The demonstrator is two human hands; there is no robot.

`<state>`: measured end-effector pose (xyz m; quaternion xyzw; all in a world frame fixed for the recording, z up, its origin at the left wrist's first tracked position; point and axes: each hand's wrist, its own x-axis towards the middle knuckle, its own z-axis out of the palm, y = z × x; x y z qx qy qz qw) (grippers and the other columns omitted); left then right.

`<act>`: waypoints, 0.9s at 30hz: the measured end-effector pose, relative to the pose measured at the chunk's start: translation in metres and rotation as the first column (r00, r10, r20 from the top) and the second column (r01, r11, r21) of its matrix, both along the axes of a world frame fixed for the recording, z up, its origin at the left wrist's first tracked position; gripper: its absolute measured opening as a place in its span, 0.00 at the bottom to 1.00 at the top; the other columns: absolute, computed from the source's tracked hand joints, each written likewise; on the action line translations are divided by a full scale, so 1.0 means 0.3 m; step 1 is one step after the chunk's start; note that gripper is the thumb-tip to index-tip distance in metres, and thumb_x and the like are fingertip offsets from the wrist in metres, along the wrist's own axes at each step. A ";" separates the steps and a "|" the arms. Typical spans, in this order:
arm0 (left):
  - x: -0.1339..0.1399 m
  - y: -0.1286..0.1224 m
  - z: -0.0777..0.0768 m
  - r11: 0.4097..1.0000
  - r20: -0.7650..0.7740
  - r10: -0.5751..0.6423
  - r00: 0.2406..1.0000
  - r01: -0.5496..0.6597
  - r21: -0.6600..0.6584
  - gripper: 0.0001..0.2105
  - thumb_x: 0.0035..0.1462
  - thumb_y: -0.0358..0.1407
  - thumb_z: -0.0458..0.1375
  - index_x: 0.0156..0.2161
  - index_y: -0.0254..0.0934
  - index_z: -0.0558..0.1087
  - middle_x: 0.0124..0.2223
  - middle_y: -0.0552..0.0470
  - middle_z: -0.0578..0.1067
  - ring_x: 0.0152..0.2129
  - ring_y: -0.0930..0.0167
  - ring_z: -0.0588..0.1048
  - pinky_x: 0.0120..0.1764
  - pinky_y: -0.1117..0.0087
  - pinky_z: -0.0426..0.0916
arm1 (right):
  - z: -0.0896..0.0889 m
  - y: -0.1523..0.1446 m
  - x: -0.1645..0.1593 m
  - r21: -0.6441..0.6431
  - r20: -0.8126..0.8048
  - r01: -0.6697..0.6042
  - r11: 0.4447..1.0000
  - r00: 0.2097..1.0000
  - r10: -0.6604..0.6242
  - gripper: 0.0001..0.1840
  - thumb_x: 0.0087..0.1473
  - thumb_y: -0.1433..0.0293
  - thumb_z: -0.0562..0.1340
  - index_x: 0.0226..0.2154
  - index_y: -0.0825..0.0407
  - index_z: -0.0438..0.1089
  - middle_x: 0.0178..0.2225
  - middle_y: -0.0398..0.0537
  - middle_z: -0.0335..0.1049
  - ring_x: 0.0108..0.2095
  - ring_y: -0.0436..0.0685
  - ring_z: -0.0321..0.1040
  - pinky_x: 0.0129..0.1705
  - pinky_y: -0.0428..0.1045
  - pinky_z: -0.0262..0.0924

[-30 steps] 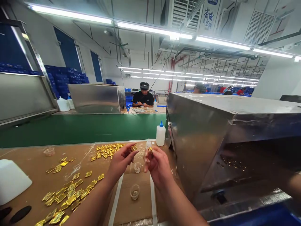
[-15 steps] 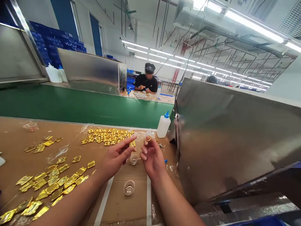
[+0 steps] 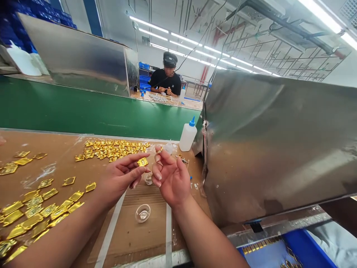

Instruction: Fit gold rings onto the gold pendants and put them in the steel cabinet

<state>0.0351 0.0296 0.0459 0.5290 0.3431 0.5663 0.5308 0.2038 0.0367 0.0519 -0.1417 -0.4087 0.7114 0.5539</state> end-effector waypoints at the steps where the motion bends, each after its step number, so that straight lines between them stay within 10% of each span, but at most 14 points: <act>1: 0.000 -0.002 0.002 1.000 0.011 -0.003 1.000 0.003 -0.012 0.22 0.54 0.41 0.70 0.53 0.37 0.78 0.26 0.55 0.75 0.16 0.78 0.67 0.19 0.77 0.61 | 0.002 -0.004 -0.001 0.007 0.001 -0.006 1.000 1.000 0.006 0.31 0.61 0.47 0.53 0.55 0.48 0.74 0.41 0.50 0.60 0.26 0.51 0.45 0.19 0.44 0.49; 27: -0.005 0.008 -0.023 0.999 0.021 0.041 0.999 -0.041 -0.002 0.19 0.51 0.39 0.73 0.49 0.41 0.81 0.28 0.54 0.76 0.18 0.79 0.66 0.20 0.79 0.62 | 0.002 -0.023 -0.007 0.089 0.023 -0.089 0.992 0.996 0.087 0.41 0.60 0.40 0.46 0.60 0.48 0.69 0.48 0.55 0.59 0.28 0.53 0.47 0.20 0.47 0.48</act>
